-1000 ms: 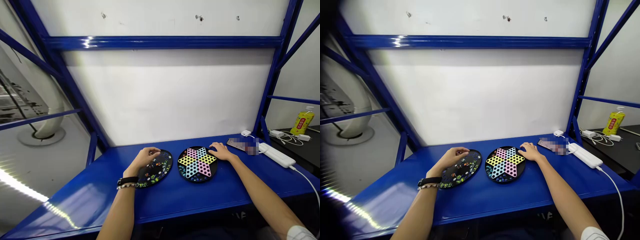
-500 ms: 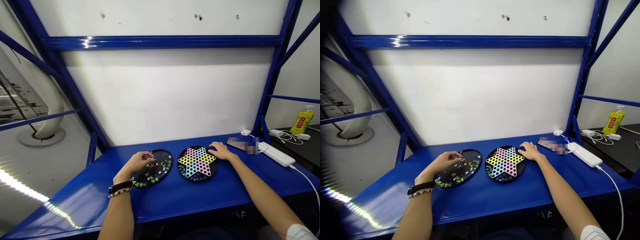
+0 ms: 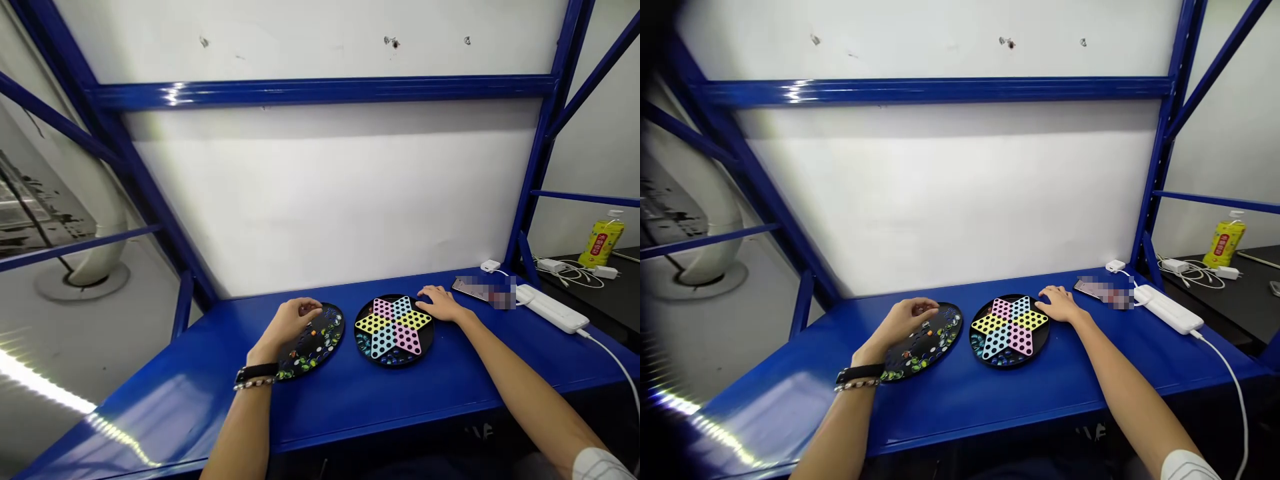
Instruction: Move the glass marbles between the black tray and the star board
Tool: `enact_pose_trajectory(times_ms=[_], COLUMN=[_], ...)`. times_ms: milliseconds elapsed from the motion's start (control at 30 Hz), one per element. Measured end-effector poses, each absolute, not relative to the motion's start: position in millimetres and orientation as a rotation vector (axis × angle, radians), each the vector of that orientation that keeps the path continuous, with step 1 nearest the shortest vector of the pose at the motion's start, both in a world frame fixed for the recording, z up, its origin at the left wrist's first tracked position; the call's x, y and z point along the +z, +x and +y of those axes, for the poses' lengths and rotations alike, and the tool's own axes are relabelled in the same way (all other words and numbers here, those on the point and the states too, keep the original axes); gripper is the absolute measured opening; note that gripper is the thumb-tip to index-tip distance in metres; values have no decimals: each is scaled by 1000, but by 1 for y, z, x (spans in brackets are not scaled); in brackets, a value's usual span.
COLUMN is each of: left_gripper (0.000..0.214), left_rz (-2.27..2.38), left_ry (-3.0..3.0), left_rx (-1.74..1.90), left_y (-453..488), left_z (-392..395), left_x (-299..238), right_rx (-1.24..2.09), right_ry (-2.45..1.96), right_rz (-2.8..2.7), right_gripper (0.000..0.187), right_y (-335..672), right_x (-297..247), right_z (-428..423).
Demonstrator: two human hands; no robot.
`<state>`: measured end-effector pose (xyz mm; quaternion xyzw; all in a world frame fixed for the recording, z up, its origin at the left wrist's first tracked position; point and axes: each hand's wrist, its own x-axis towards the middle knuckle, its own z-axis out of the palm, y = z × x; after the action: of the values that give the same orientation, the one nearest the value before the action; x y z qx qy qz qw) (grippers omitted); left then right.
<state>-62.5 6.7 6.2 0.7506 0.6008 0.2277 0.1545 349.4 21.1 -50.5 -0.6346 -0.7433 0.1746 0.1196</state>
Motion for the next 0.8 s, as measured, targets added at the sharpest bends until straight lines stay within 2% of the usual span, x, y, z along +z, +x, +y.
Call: enact_pose_trajectory(times_ms=[100,267,400,467,567,667,800], left_gripper=[39,29,37,39,37,34,27], left_rz=[1542,1313,1321,1404,1771,2043,2090], left_ry=[2291,2399,2355,2329,2285,2185,2080], left_rx=[635,368,424,522,650,562,447], left_y=[-21,30,23,3,-39,-76,-94], left_z=[19,40,46,47,49,50,50], left_x=[12,0,-13,-13,-12,-17,-27], right_rx=[523,517,514,498,500,513,521], right_ry=[-1857,-1874,-1868,-1871,-1878,-1878,-1859], right_rz=[-2171,-2173,-2172,-2172,-2176,-2173,-2171], right_gripper=[51,51,52,52,51,51,51], right_y=[349,350,350,350,350,350,350], right_x=[-50,-50,-50,-50,-50,-49,-48], right_z=[21,21,22,22,22,21,20])
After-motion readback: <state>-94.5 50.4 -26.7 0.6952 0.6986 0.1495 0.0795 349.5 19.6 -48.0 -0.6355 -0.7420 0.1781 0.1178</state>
